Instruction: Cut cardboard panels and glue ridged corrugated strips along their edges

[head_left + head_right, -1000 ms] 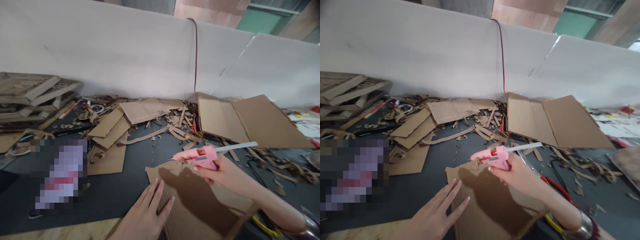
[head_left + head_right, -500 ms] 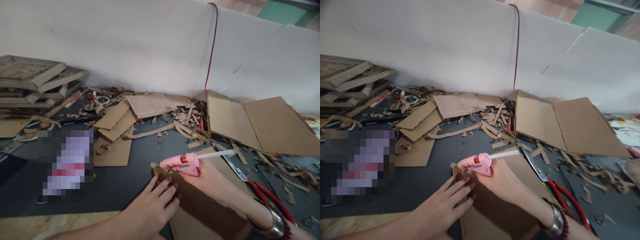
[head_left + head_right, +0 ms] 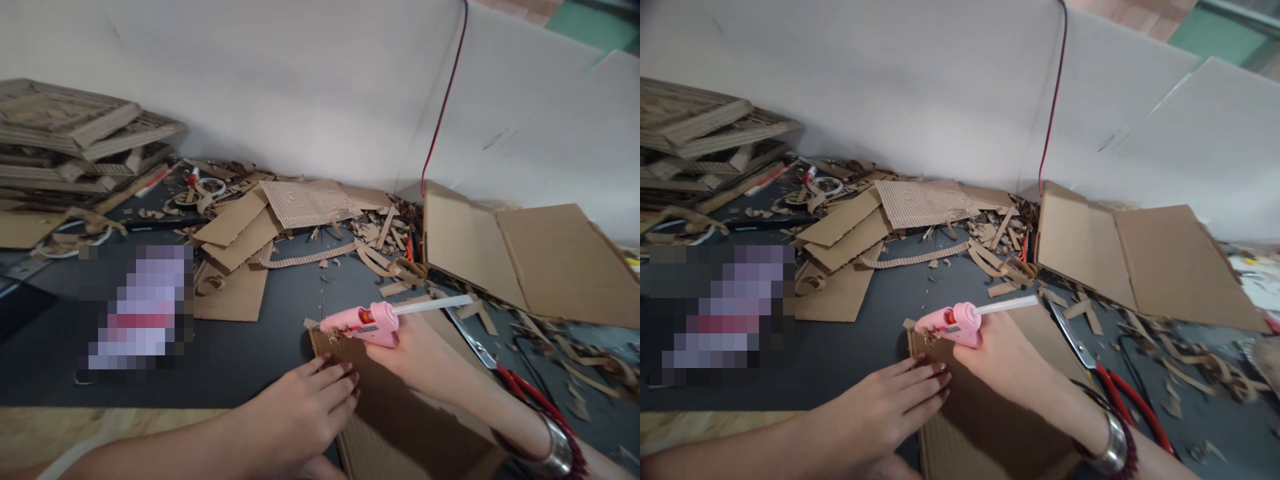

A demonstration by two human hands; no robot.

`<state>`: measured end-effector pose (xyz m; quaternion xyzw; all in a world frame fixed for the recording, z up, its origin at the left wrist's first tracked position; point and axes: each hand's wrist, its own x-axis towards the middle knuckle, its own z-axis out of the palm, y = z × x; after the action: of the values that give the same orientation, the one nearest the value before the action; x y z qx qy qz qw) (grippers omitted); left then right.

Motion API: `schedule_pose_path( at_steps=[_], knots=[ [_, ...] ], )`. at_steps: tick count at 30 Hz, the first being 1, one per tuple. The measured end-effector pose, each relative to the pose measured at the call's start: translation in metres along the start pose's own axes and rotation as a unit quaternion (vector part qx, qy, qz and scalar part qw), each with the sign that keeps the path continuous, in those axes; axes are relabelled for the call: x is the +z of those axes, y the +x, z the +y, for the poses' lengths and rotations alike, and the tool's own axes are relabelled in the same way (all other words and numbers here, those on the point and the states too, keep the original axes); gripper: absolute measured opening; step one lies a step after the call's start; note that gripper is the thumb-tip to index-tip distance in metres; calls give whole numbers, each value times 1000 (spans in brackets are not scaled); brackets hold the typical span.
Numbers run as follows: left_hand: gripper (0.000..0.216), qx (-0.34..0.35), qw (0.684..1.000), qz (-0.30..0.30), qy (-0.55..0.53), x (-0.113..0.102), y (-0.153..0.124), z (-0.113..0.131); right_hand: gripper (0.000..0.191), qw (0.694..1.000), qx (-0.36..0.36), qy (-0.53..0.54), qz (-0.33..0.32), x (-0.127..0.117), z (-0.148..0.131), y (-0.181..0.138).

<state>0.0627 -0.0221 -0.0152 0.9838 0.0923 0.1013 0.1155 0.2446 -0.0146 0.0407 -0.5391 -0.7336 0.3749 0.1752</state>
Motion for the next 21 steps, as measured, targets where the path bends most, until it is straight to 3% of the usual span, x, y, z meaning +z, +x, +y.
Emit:
schedule_pose_path(
  at_steps=[4,8,14,21],
  knots=[
    [63,7,1000,0,12,-1,0,-1,34,996,20,-83,28,6,6,-3],
    [43,9,999,-25,23,-6,1,-1,31,982,35,-173,61,12,15,-5],
    [60,10,1000,-12,16,0,1,-2,32,984,30,-161,75,13,16,-6],
    [53,11,999,-34,14,-4,-1,-1,37,984,40,-162,68,10,16,-9]
  ],
)
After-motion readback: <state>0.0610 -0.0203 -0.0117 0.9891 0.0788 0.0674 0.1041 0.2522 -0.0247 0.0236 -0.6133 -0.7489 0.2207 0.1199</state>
